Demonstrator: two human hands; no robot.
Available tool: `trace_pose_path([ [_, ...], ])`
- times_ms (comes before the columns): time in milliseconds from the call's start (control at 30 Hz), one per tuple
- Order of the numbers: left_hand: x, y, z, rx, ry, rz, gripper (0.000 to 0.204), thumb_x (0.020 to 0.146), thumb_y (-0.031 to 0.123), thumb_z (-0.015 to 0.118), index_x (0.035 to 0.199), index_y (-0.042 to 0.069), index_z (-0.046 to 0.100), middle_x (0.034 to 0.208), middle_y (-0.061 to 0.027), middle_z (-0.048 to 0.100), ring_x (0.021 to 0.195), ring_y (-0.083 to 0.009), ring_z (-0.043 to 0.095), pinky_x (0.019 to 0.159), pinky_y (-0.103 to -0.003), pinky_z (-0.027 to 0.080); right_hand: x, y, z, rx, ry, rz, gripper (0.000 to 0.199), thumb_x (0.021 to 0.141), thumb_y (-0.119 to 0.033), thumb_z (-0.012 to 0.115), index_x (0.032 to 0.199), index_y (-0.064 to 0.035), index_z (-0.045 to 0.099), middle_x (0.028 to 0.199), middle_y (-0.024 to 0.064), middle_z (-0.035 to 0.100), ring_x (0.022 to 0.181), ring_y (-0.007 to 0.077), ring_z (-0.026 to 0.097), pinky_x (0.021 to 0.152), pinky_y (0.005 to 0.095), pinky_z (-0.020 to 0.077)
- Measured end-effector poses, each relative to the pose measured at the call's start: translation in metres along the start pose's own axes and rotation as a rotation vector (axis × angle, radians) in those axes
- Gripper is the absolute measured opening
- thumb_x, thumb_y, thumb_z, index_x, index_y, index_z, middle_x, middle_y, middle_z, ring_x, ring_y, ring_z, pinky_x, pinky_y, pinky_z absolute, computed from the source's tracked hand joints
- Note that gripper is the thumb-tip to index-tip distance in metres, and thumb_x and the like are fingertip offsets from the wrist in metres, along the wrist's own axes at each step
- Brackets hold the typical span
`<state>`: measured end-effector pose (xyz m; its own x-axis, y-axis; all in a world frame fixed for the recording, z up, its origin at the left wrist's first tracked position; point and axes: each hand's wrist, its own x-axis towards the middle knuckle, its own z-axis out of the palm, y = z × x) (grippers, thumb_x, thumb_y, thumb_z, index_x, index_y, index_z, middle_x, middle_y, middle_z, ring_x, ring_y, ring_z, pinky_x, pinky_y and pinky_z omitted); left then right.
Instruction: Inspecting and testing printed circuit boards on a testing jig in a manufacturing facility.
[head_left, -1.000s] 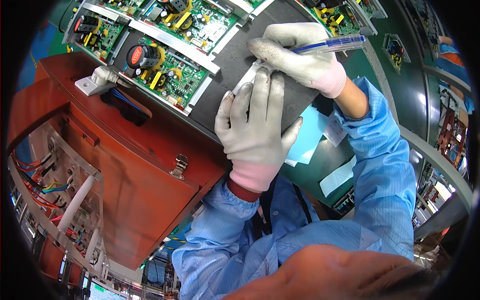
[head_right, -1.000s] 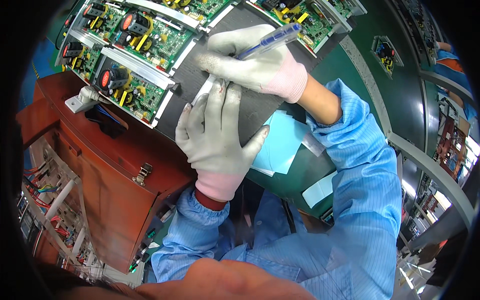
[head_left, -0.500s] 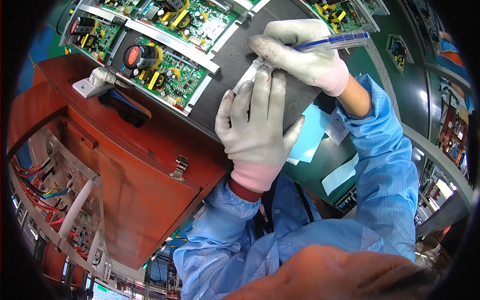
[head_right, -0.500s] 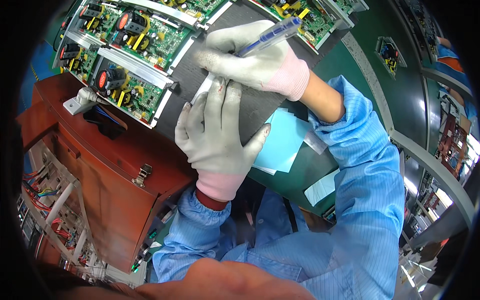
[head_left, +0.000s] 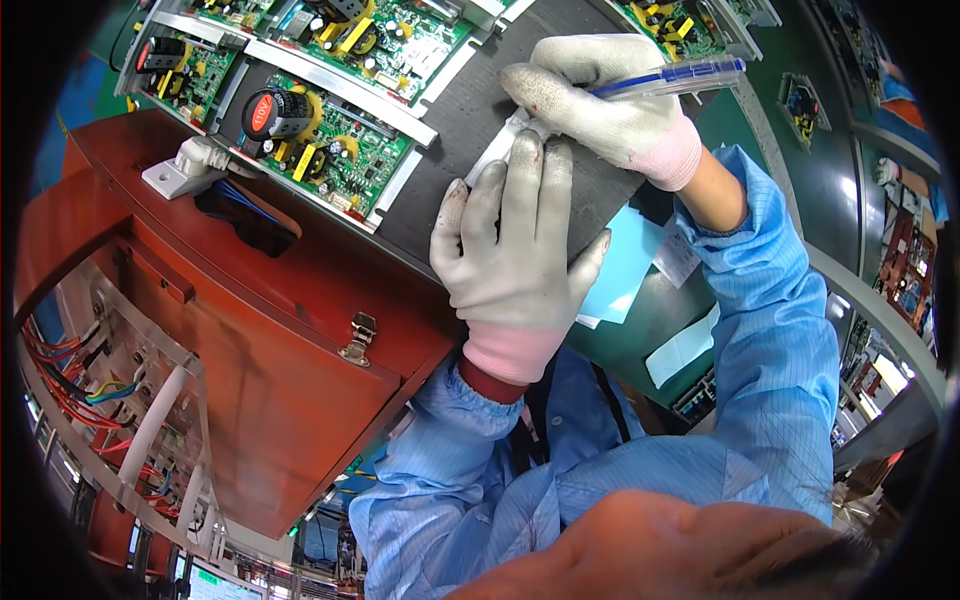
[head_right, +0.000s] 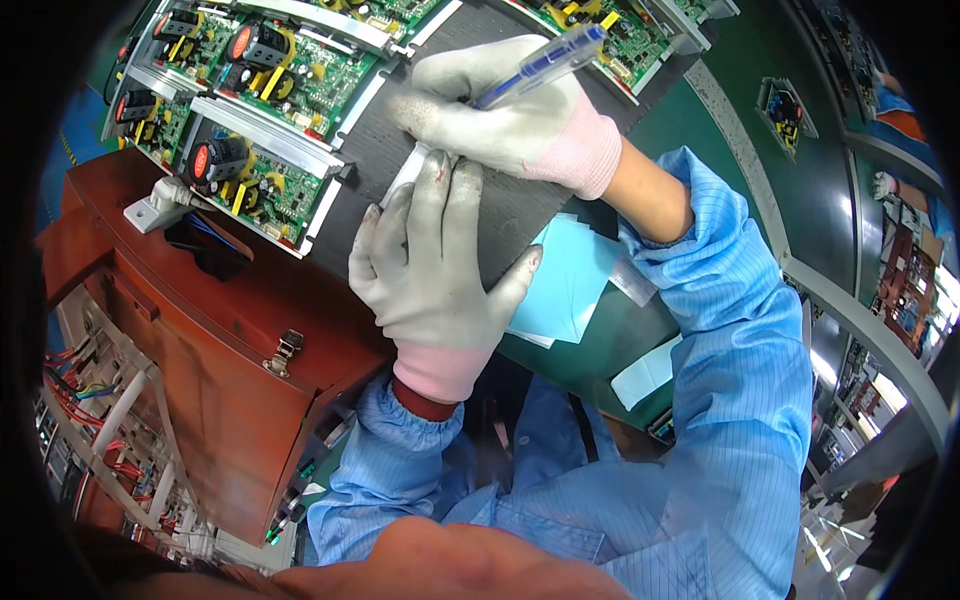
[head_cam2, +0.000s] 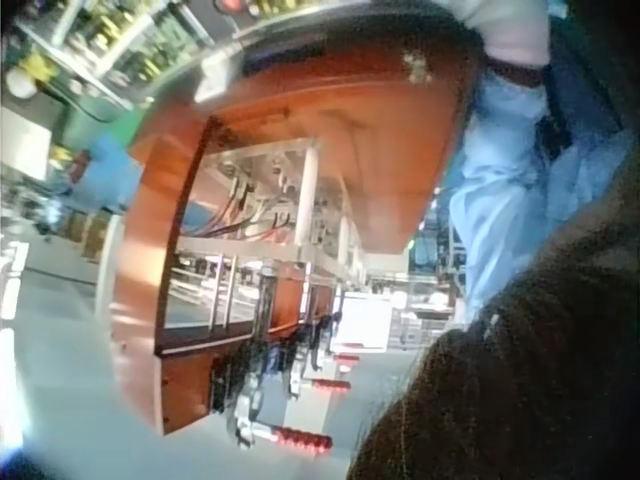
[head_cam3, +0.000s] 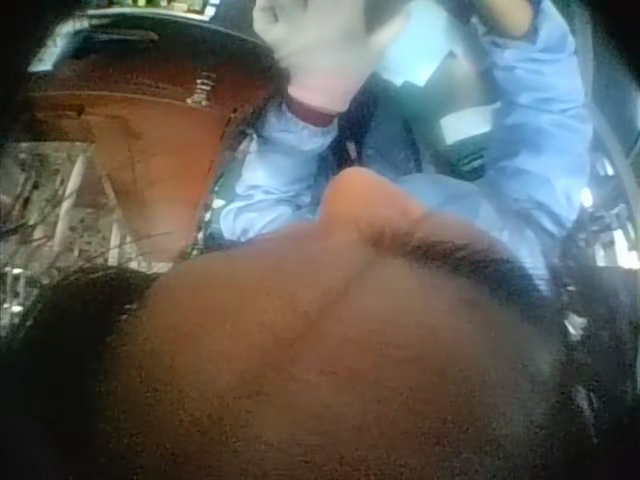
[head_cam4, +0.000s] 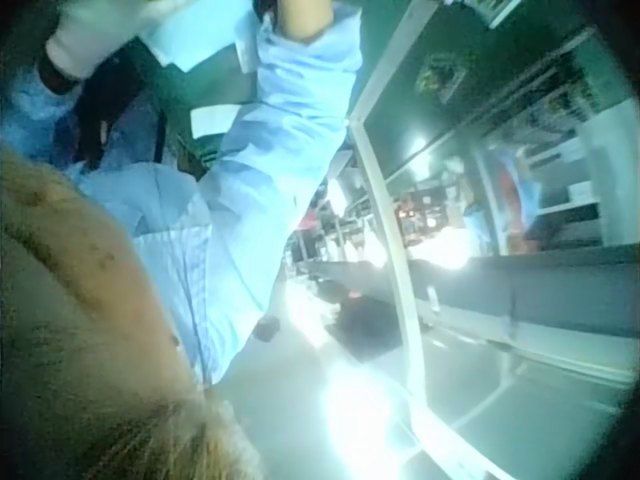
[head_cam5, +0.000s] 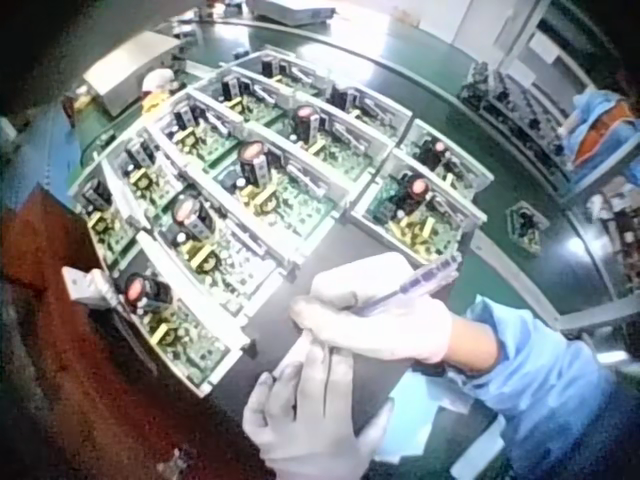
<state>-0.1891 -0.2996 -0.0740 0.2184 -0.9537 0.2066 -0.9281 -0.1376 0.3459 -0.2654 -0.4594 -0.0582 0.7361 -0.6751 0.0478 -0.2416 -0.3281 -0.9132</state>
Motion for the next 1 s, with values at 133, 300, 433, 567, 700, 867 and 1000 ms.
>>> trace_pose_path([
  [133, 0.0007, 0.0012, -0.0002, -0.008, -0.01, -0.004, 0.074, 0.066, 0.049, 0.075, 0.13, 0.015, 0.059, 0.137, -0.003, 0.053, 0.119, -0.0212, 0.047, 0.107, -0.044, 0.031, -0.0004, 0.0013, -0.0003, 0.014, 0.006, -0.023, 0.024, 0.092, -0.016, 0.065, 0.075, 0.0018, 0.068, 0.058, 0.0004, 0.056, 0.049, 0.0071, 0.041, 0.044, 0.0225, 0.0328],
  [300, 0.0008, 0.0014, -0.0006, -0.004, -0.016, -0.006, 0.076, 0.065, 0.05, 0.075, 0.13, 0.015, 0.058, 0.136, -0.0032, 0.054, 0.117, -0.0212, 0.05, 0.107, -0.042, 0.03, 0.0001, -0.0019, -0.0041, 0.014, -0.023, -0.001, 0.026, 0.092, -0.017, 0.065, 0.076, 0.0022, 0.068, 0.058, 0.0004, 0.056, 0.049, 0.0072, 0.041, 0.045, 0.022, 0.0328],
  [433, 0.0021, 0.0018, -0.0015, -0.004, -0.016, -0.007, 0.076, 0.064, 0.05, 0.075, 0.13, 0.015, 0.058, 0.136, -0.0032, 0.054, 0.116, -0.0212, 0.051, 0.107, -0.042, 0.029, -0.0006, -0.0012, -0.0045, 0.013, -0.01, 0.007, 0.027, 0.093, -0.018, 0.065, 0.076, 0.0024, 0.068, 0.059, 0.0005, 0.056, 0.05, 0.0071, 0.041, 0.045, 0.0218, 0.033],
  [567, 0.0027, 0.0019, -0.0019, -0.01, -0.008, -0.006, 0.076, 0.064, 0.049, 0.075, 0.13, 0.015, 0.058, 0.136, -0.0031, 0.054, 0.116, -0.0211, 0.052, 0.107, -0.042, 0.029, -0.0015, 0.0016, -0.0024, 0.01, 0.031, 0.006, 0.028, 0.093, -0.019, 0.065, 0.075, 0.0025, 0.068, 0.059, 0.0006, 0.056, 0.051, 0.0069, 0.042, 0.046, 0.0217, 0.0333],
  [700, 0.0018, 0.0019, -0.0018, -0.014, 0.008, -0.003, 0.075, 0.064, 0.049, 0.075, 0.129, 0.015, 0.059, 0.136, -0.003, 0.054, 0.116, -0.0211, 0.052, 0.107, -0.042, 0.029, -0.001, 0.0035, -0.0014, 0.006, 0.06, 0.005, 0.029, 0.093, -0.019, 0.064, 0.075, 0.0026, 0.068, 0.06, 0.0006, 0.055, 0.052, 0.0068, 0.042, 0.046, 0.0216, 0.0336],
  [867, 0.0015, 0.0026, -0.002, -0.008, -0.026, 0.0, 0.074, 0.066, 0.049, 0.074, 0.131, 0.016, 0.06, 0.139, -0.0034, 0.052, 0.118, -0.0217, 0.047, 0.106, -0.044, 0.034, -0.0029, 0.0044, -0.0013, 0.001, 0.051, 0.014, 0.028, 0.094, -0.02, 0.064, 0.077, 0.0022, 0.069, 0.061, 0.0006, 0.055, 0.053, 0.0066, 0.043, 0.046, 0.0215, 0.0341],
  [1000, 0.0014, 0.002, 0.0001, -0.018, 0.01, -0.007, 0.076, 0.064, 0.049, 0.075, 0.129, 0.015, 0.059, 0.136, -0.0029, 0.054, 0.116, -0.0207, 0.051, 0.107, -0.042, 0.029, -0.0015, 0.0003, -0.0031, 0.004, 0.024, 0.038, 0.027, 0.094, -0.02, 0.064, 0.079, 0.0016, 0.07, 0.061, 0.0006, 0.056, 0.053, 0.0064, 0.043, 0.046, 0.0211, 0.0342],
])
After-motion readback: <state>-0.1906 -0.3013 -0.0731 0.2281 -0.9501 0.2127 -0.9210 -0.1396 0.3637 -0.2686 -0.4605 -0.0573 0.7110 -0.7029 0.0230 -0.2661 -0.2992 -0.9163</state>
